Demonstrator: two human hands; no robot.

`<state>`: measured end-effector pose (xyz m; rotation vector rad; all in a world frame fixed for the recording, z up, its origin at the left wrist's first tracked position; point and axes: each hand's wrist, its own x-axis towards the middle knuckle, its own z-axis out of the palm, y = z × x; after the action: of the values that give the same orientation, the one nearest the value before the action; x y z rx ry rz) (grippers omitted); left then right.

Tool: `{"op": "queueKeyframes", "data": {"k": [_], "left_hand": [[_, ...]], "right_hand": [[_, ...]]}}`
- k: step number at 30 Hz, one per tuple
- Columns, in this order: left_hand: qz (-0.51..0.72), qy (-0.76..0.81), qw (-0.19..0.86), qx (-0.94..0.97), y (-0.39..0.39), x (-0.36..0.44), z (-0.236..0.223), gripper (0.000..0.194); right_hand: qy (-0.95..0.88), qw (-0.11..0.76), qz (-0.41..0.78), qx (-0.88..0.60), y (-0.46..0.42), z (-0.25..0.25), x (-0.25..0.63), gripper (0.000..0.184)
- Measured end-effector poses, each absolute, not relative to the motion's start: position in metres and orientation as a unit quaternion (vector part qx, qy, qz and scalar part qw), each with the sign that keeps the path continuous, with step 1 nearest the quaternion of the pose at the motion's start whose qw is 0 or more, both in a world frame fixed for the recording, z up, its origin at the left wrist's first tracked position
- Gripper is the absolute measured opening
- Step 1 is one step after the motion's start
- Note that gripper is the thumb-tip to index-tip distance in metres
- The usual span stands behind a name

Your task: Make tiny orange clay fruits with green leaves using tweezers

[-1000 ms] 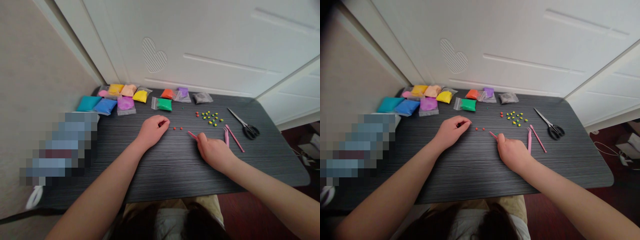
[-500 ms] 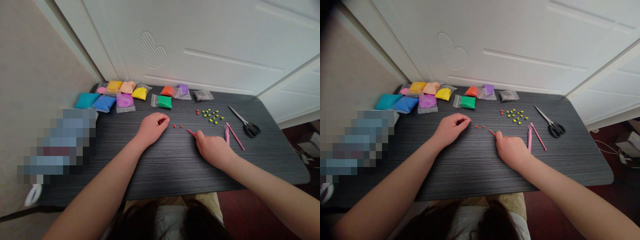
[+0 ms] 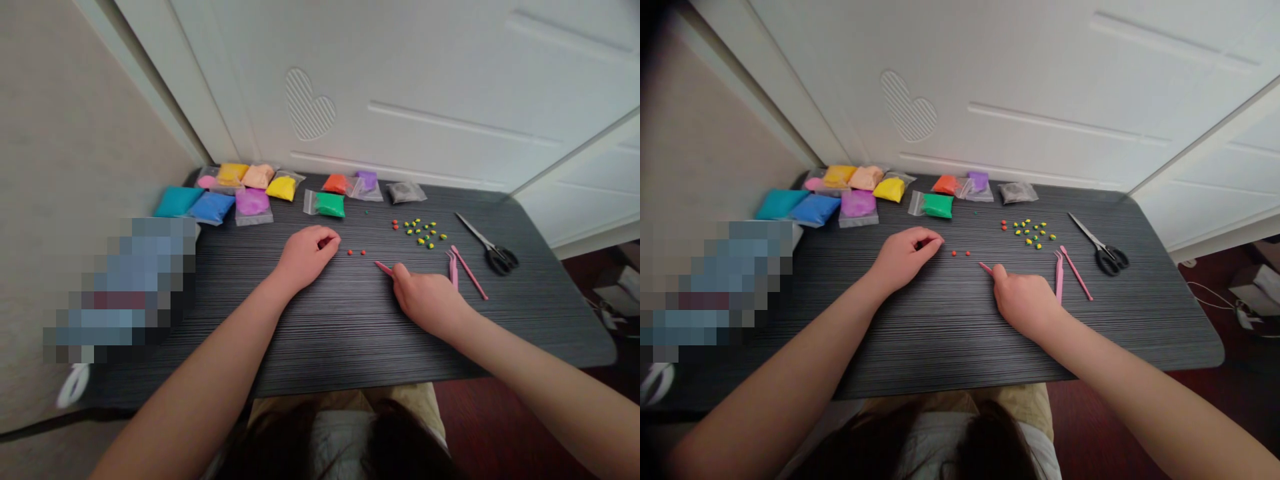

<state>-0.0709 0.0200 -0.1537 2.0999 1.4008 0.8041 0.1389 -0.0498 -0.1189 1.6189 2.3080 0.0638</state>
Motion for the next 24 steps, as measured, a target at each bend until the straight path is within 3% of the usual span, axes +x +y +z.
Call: {"op": "queueKeyframes", "data": {"k": [16, 24], "left_hand": [[0.305, 0.508, 0.241, 0.769, 0.020, -0.072, -0.155, 0.022], [0.319, 0.505, 0.243, 0.764, 0.014, -0.068, -0.149, 0.020]], "right_hand": [[0.805, 0.130, 0.007, 0.579, -0.056, -0.121, 0.144, 0.024], [0.784, 0.024, -0.109, 0.610, -0.056, -0.119, 0.153, 0.025]]}}
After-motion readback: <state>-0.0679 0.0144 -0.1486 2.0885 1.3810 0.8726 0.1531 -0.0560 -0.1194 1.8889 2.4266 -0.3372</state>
